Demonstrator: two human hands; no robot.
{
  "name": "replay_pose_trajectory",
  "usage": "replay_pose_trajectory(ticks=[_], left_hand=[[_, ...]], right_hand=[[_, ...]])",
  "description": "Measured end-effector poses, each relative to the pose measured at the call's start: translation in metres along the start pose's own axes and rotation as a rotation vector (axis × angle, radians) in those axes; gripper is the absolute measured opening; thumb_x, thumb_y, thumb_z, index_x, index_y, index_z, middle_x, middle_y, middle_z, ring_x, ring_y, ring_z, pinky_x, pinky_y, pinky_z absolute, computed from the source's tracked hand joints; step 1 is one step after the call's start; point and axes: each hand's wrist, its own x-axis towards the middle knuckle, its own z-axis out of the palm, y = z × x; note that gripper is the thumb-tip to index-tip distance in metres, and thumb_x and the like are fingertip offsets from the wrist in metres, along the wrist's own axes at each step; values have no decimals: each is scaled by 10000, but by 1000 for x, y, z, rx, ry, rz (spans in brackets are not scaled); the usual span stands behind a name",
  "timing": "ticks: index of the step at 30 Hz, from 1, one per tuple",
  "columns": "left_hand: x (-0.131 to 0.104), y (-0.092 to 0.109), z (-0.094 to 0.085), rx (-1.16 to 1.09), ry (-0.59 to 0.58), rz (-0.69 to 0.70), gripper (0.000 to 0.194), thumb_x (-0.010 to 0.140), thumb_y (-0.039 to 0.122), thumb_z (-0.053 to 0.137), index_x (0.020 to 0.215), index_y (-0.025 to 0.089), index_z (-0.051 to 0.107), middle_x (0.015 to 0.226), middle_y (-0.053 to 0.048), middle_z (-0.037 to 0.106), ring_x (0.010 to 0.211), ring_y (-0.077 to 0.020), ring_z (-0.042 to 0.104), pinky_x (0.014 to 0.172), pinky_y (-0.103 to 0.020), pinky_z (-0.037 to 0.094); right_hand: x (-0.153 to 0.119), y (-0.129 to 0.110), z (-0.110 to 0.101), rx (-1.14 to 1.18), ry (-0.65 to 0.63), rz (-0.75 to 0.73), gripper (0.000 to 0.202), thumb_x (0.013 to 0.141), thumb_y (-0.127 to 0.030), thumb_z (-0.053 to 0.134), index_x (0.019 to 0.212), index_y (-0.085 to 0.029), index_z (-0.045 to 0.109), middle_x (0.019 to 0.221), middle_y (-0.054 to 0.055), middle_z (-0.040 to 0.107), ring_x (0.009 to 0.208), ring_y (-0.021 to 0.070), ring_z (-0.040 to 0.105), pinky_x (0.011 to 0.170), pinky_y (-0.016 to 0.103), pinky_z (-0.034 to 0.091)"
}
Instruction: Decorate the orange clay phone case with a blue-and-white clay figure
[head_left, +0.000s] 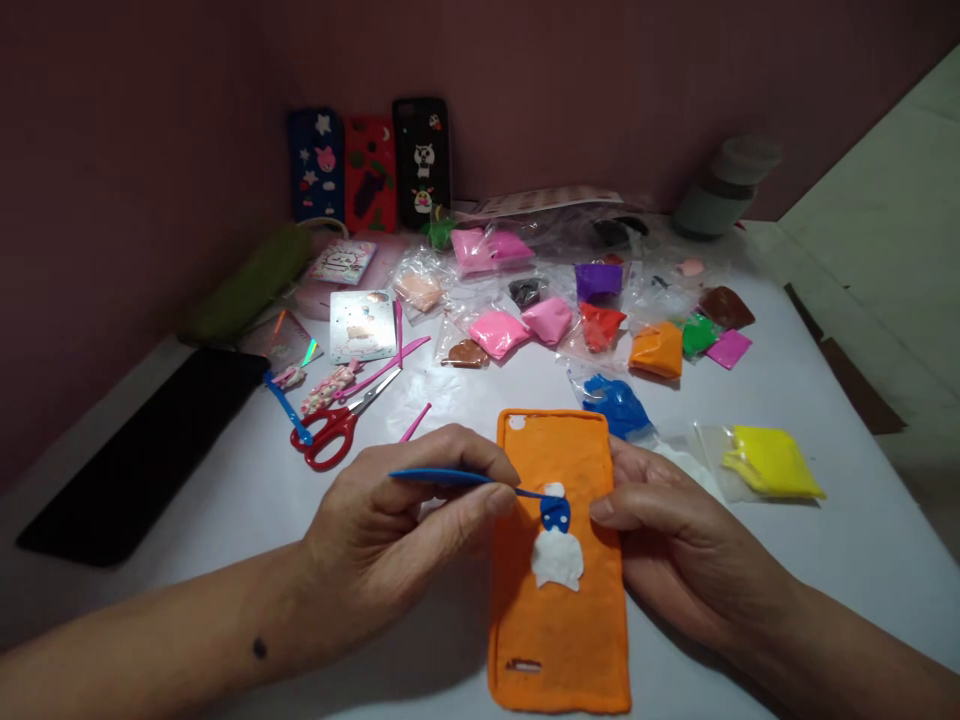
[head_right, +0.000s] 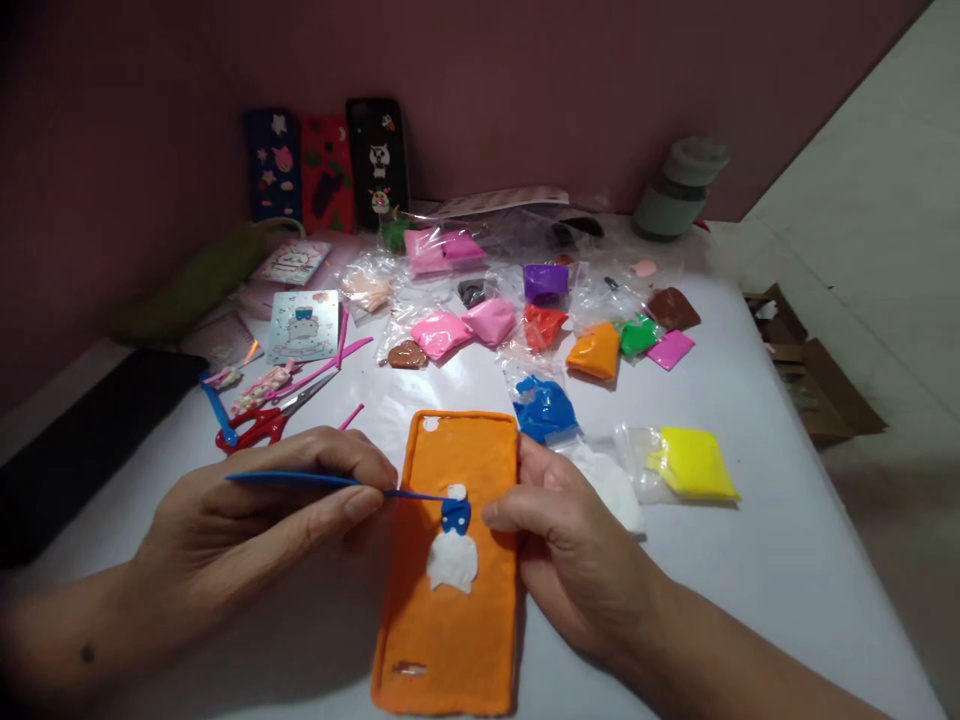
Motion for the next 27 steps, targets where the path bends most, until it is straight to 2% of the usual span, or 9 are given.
replay_pose_trajectory(ticks=[4,9,15,27], left_hand=[[0,-3,1,20,-6,-35,112,873,186,554,811,161,644,645,21,585,531,-81,524,471,-160,407],[0,-3,2,41,-13,-54,115,875,211,554,828,166,649,674,11,609,552,-90,541,475,-161,417],[-1,-1,2,77,-16,-8,117,862,180,554,812,144,654,672,2,622,551,-93,555,487,-164,434],[1,-4,1,97,-50,-8,158,883,217,520,823,135,641,622,5,586,511,-100,533,432,-177,402]], right_hand=[[-1,0,-1,18,-25,0,449,670,-16,515,1039,-215,678,1021,27,726,967,231,657,909,363,483],[-2,0,1,31,-68,1,465,707,6,490,1074,-211,675,1053,33,719,997,230,650,949,373,460],[0,2,0,46,-67,-2,477,702,21,491,1088,-194,671,1047,41,719,993,219,649,945,366,457],[0,3,-3,48,-102,-11,488,697,34,501,1109,-181,652,1072,69,707,991,217,652,949,387,450]])
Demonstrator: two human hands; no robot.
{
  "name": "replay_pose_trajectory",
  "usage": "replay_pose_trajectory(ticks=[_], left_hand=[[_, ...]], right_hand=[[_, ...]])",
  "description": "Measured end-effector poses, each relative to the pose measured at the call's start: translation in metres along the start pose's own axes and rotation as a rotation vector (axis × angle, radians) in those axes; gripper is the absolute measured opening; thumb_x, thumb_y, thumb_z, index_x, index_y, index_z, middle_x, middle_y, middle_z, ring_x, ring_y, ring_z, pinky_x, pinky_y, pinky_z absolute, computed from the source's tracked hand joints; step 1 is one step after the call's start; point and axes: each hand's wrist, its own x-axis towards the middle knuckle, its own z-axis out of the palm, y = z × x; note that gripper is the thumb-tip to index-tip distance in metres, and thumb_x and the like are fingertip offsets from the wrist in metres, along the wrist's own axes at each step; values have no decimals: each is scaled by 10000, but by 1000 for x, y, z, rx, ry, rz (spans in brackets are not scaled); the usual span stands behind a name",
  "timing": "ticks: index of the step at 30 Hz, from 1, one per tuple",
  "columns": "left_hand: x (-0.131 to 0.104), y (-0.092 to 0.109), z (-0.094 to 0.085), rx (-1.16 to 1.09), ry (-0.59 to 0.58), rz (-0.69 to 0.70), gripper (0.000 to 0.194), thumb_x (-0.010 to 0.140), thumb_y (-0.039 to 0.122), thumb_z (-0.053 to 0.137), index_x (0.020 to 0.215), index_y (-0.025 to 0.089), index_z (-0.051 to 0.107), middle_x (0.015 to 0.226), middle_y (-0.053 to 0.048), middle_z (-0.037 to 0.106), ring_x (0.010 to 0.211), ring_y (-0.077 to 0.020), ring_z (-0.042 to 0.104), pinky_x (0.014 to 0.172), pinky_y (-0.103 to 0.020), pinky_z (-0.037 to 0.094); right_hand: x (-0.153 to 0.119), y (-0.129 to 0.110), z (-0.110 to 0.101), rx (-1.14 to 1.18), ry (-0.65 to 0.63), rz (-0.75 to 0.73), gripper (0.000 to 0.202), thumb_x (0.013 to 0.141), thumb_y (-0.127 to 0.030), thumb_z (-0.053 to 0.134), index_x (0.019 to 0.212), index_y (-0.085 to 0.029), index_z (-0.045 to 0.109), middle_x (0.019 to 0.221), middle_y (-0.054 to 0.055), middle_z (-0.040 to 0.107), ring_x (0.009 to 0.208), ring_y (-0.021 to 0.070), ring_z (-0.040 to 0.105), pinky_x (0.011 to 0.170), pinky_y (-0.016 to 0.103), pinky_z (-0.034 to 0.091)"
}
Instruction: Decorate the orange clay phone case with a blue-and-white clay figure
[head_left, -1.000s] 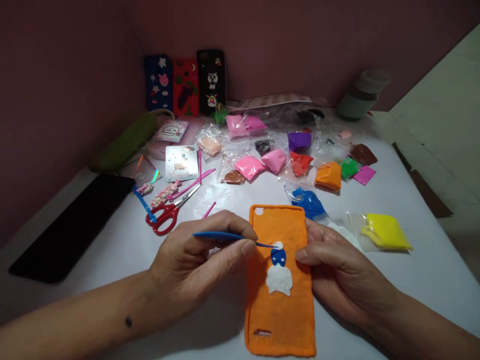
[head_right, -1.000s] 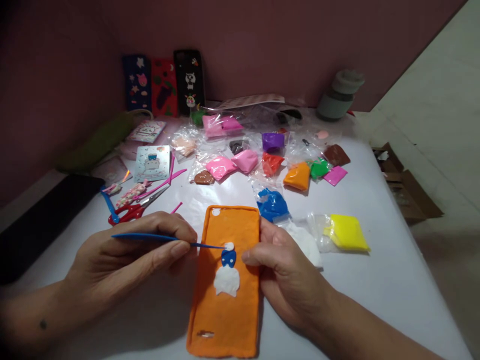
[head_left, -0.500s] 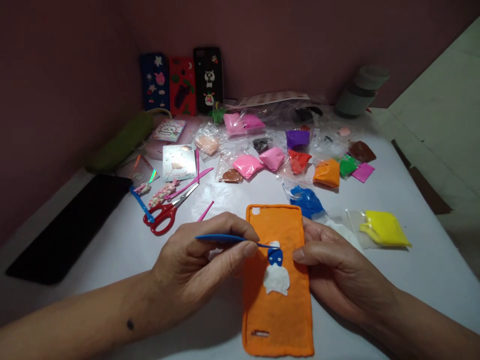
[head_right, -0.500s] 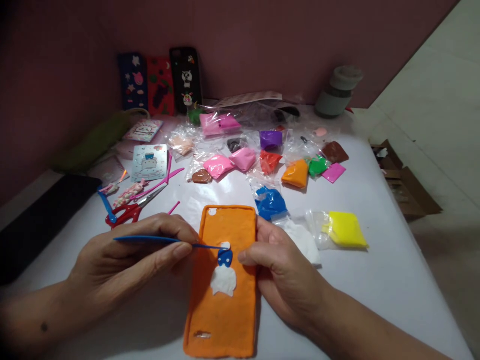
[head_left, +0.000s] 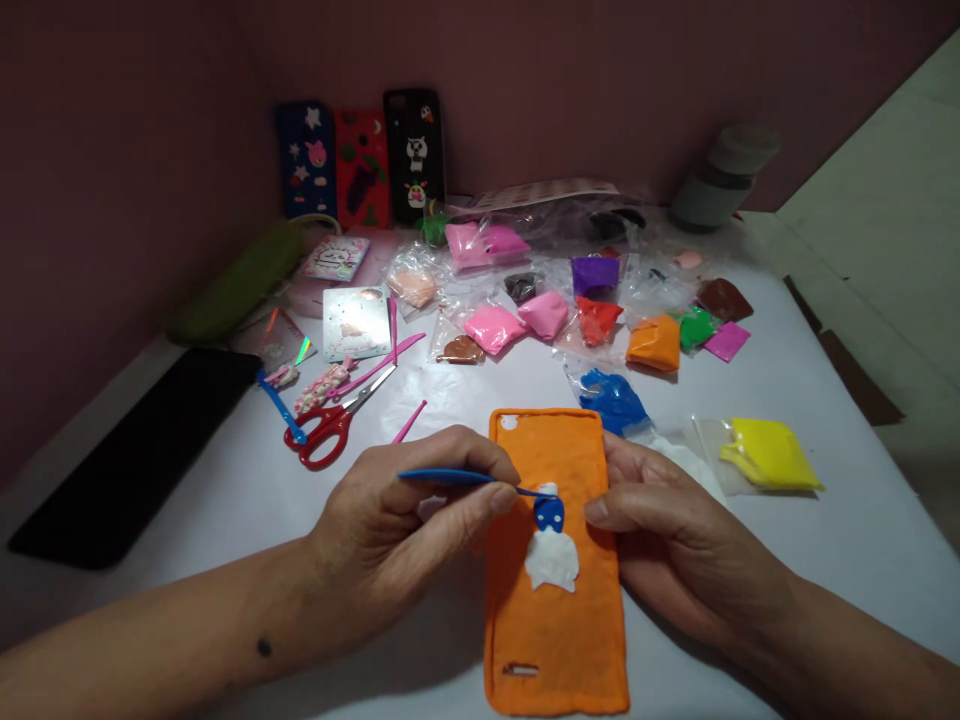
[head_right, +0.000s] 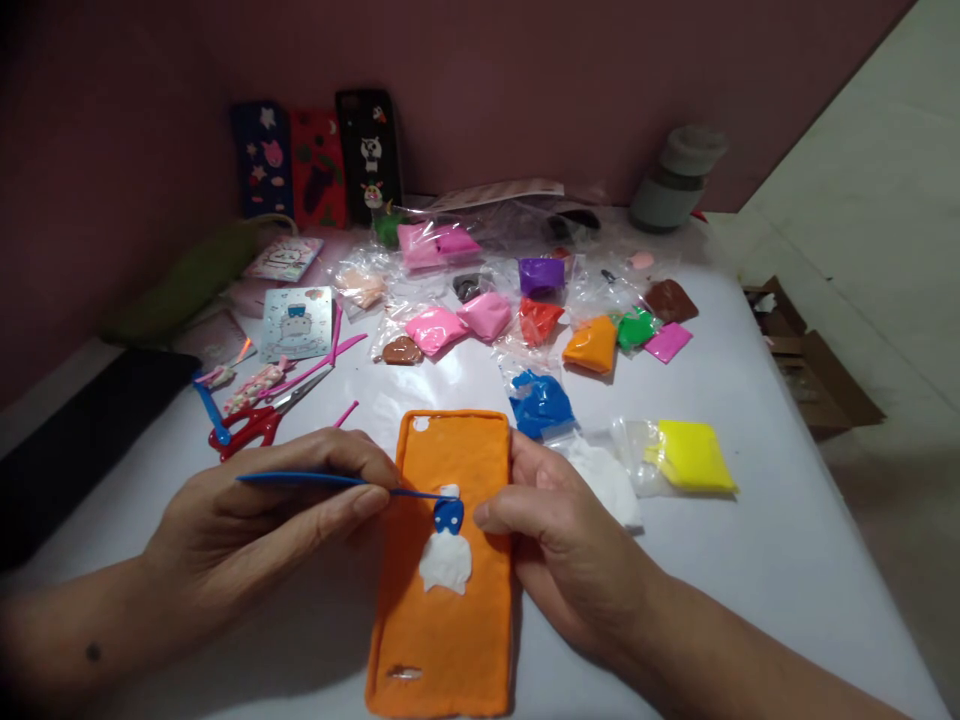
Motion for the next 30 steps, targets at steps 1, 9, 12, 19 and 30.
replay_pose_trajectory(ticks=[1,9,12,19,30], left_hand=[[0,1,0,5,-1,-2,158,881,212,520,823,132,643,628,1,595,517,-102,540,435,-178,407],[0,6,0,-8,34,9,123,863,163,538,830,129,652,734,-20,662,616,-104,610,518,-158,474],[-2,6,-2,-8,43,23,110,867,134,543,838,149,648,740,9,651,634,-81,606,540,-134,469],[-3,5,-4,13,59,57,137,872,91,534,848,178,637,751,48,632,628,-47,578,550,-110,451],[-1,8,-3,82,47,112,135,849,87,521,798,138,635,704,7,654,612,-83,610,556,-139,478]], right_hand=[[0,0,0,1,5,2,487,692,34,507,1104,-181,653,1068,68,707,993,218,651,948,386,451],[1,-1,-1,0,48,19,447,667,24,537,1047,-172,666,1024,62,712,955,210,653,910,374,471],[3,-1,-2,-1,45,17,455,652,18,549,1046,-177,667,1031,61,714,956,212,655,895,362,482],[3,-2,-2,-15,21,5,450,677,3,538,1066,-178,674,1002,64,722,927,213,672,866,349,502],[2,-3,-1,-6,26,15,453,685,5,545,1079,-182,666,1034,63,718,952,205,666,900,353,493]])
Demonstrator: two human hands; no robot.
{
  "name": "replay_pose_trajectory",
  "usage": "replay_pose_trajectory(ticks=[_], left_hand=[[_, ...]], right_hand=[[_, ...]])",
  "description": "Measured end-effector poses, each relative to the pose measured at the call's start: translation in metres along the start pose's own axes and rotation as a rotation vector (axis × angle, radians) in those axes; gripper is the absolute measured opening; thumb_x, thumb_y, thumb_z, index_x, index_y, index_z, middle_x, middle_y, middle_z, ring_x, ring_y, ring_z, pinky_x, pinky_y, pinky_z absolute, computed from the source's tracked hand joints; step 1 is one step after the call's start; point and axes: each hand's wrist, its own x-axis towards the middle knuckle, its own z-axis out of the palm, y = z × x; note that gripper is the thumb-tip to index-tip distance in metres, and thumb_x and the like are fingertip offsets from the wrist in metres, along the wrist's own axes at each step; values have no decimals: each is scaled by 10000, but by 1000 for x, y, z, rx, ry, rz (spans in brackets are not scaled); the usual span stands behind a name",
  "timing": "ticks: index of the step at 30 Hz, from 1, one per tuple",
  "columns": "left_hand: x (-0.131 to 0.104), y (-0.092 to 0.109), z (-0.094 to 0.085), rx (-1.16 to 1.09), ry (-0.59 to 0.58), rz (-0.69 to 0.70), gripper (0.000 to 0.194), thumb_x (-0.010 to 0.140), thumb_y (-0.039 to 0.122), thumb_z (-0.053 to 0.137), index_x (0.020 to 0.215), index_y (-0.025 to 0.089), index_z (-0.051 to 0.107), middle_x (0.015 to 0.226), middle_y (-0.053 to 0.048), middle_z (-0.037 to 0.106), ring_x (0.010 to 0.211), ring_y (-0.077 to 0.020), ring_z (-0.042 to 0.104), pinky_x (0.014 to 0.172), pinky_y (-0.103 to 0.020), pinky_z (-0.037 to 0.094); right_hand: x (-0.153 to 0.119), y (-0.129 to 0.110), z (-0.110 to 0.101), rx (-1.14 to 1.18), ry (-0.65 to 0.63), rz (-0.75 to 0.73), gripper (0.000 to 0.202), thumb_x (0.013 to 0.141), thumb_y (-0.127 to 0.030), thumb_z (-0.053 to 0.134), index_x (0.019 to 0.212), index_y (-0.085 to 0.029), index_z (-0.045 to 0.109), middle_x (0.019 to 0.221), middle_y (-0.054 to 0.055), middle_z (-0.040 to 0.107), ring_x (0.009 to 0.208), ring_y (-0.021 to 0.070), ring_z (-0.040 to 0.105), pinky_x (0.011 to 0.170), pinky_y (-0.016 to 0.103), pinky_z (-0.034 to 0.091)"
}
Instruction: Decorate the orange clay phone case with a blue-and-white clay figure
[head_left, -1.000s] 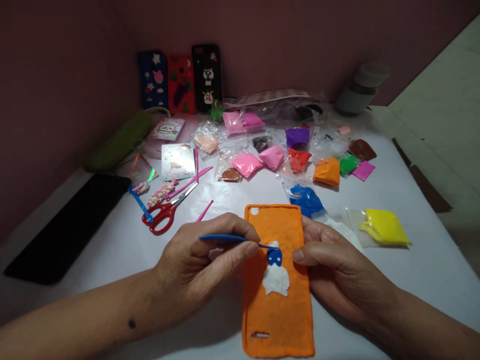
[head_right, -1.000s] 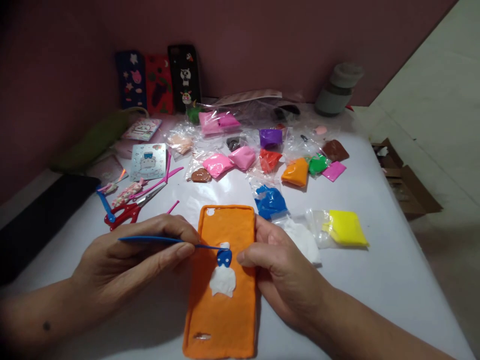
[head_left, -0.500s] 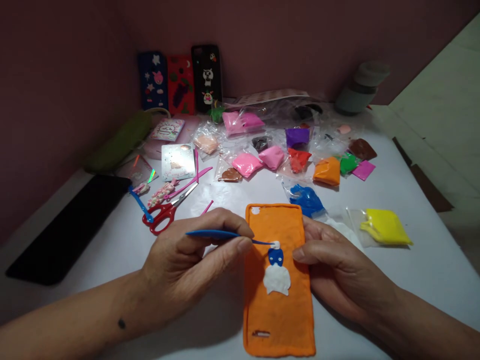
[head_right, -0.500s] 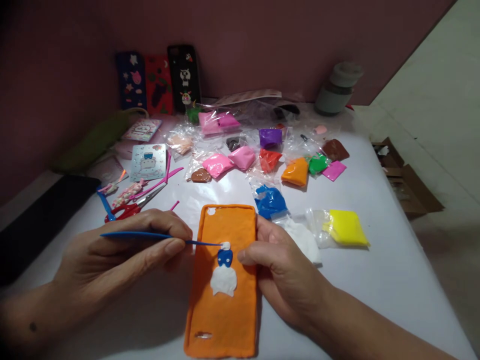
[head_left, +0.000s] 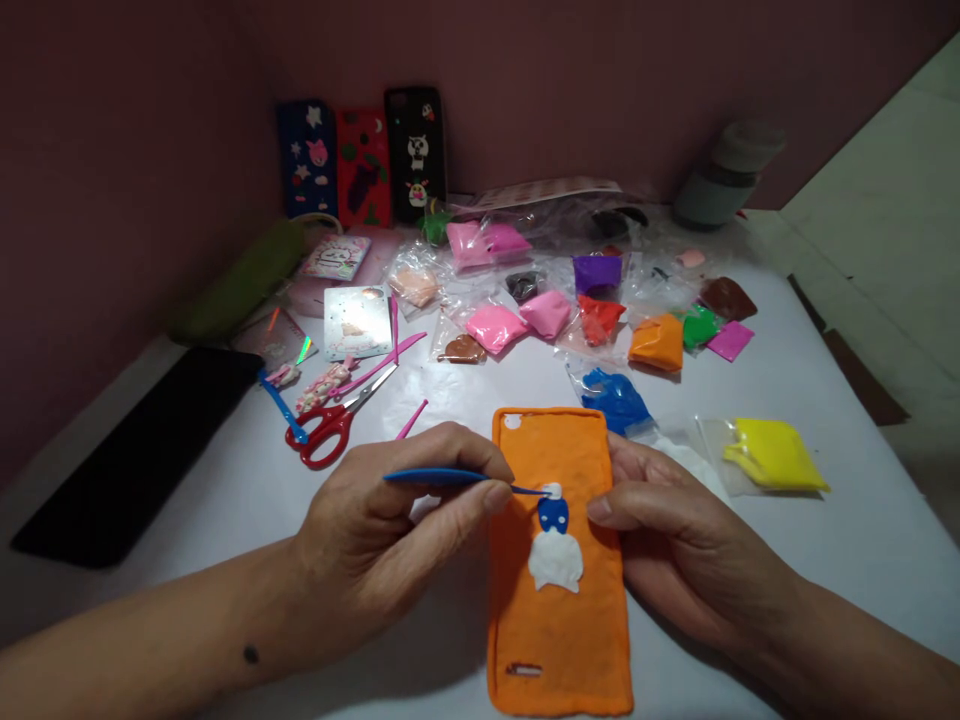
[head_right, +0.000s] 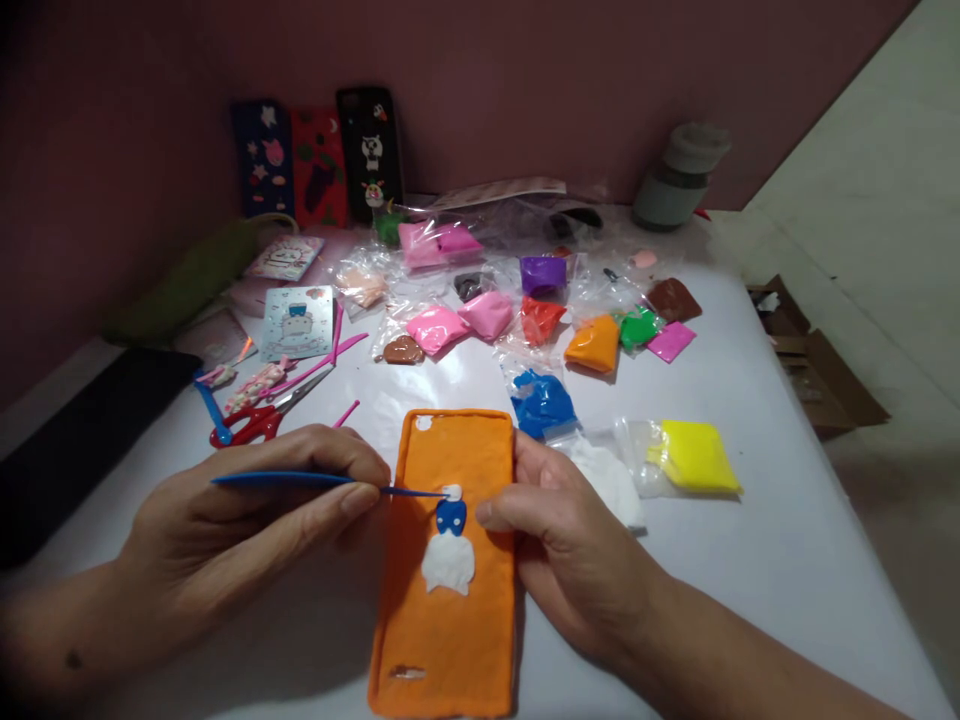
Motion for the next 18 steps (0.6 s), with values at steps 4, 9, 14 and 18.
replay_pose_trajectory(ticks=[4,9,14,18], left_hand=[[0,-1,-2,49,-11,18,151,848,76,501,796,143,626,678,17,634,580,-80,592,534,-148,467],[-3,-2,-4,45,-17,17,145,853,80,501,827,153,624,701,23,630,588,-74,589,536,-139,464],[-3,-2,-1,5,-21,31,134,857,79,516,836,159,621,701,27,631,610,-74,599,562,-134,471],[-2,-1,-1,44,-38,18,125,868,107,508,842,149,624,710,9,642,602,-87,601,540,-152,471]], right_hand=[[1,-1,1,-12,10,9,449,693,10,541,1088,-168,660,1013,72,723,914,199,680,858,325,515],[-1,0,1,-7,20,7,447,682,7,554,1072,-181,666,1026,59,721,943,202,671,869,329,517],[0,0,1,-32,28,19,441,681,-13,559,1064,-204,665,1026,42,720,975,224,663,924,366,496],[1,-1,2,-51,16,17,429,706,-26,532,1064,-222,665,1048,32,714,992,224,657,943,370,485]])
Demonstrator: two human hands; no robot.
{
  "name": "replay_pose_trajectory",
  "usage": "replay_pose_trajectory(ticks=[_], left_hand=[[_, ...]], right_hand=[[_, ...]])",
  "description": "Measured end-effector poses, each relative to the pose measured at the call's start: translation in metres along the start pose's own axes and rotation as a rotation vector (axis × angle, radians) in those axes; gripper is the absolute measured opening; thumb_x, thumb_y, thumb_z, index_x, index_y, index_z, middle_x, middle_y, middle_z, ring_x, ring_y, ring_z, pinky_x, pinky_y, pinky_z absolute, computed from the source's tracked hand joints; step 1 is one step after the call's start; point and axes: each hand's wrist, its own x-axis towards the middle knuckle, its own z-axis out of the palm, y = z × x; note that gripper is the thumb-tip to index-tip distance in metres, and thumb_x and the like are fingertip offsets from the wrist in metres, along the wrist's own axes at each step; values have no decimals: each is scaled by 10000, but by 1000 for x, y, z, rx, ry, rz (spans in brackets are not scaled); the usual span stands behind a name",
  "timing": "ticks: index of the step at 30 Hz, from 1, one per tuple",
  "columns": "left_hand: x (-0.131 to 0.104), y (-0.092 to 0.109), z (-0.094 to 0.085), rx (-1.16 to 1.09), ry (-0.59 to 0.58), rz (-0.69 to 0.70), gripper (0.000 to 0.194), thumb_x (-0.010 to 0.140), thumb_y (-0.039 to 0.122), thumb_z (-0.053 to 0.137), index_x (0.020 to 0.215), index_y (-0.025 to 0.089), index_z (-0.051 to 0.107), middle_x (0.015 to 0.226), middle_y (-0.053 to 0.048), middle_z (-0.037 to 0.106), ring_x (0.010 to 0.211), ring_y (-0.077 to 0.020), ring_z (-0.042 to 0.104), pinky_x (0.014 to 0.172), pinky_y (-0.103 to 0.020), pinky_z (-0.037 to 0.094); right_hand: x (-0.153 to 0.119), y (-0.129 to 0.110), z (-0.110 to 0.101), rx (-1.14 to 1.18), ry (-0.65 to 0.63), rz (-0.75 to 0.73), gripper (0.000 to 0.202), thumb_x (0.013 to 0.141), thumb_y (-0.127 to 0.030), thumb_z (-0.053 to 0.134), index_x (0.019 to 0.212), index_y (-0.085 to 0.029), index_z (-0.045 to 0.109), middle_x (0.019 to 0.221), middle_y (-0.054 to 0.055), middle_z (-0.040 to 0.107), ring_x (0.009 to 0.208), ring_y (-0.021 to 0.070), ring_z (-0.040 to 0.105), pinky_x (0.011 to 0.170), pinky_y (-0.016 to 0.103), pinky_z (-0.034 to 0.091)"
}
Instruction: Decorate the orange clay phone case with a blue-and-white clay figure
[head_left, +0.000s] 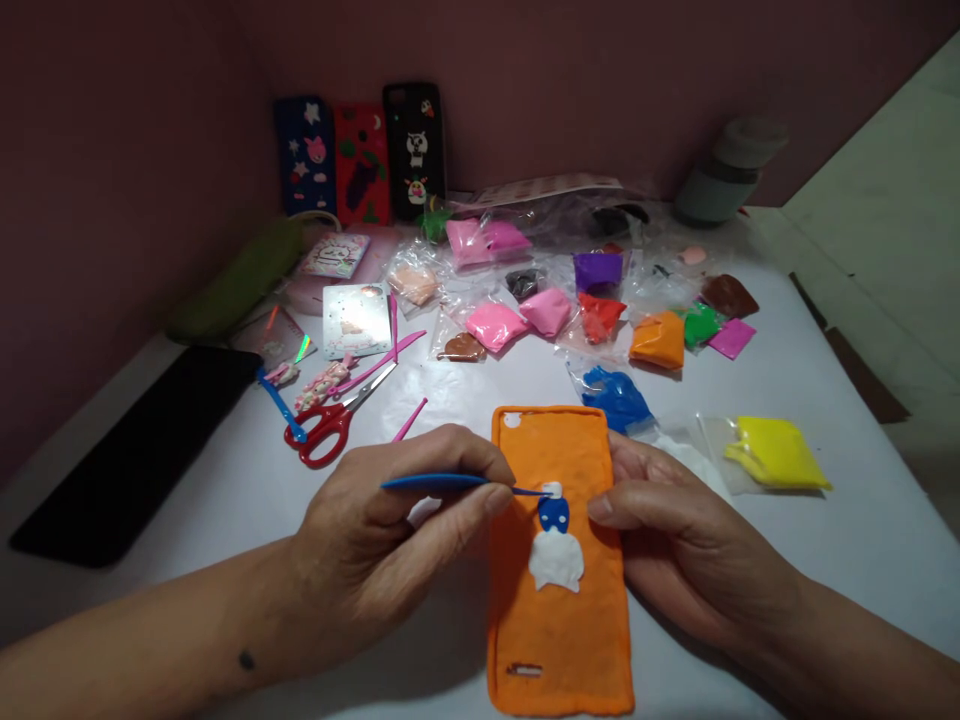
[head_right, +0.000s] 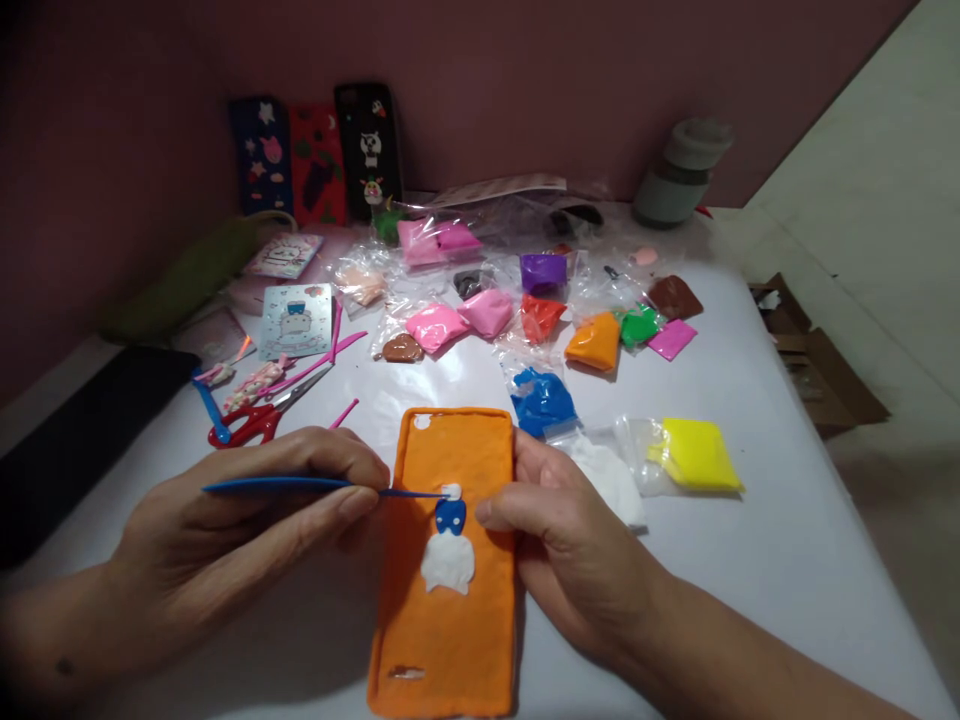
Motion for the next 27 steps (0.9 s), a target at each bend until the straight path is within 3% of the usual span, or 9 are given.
replay_pose_trajectory(ticks=[27], left_hand=[[1,0,0,-74,19,-46,124,855,94,526,823,165,622,699,24,630,592,-81,593,529,-143,468]], right_hand=[[-1,1,0,13,0,-1,438,679,-29,557,1060,-212,672,1036,41,718,980,231,660,922,372,498]])
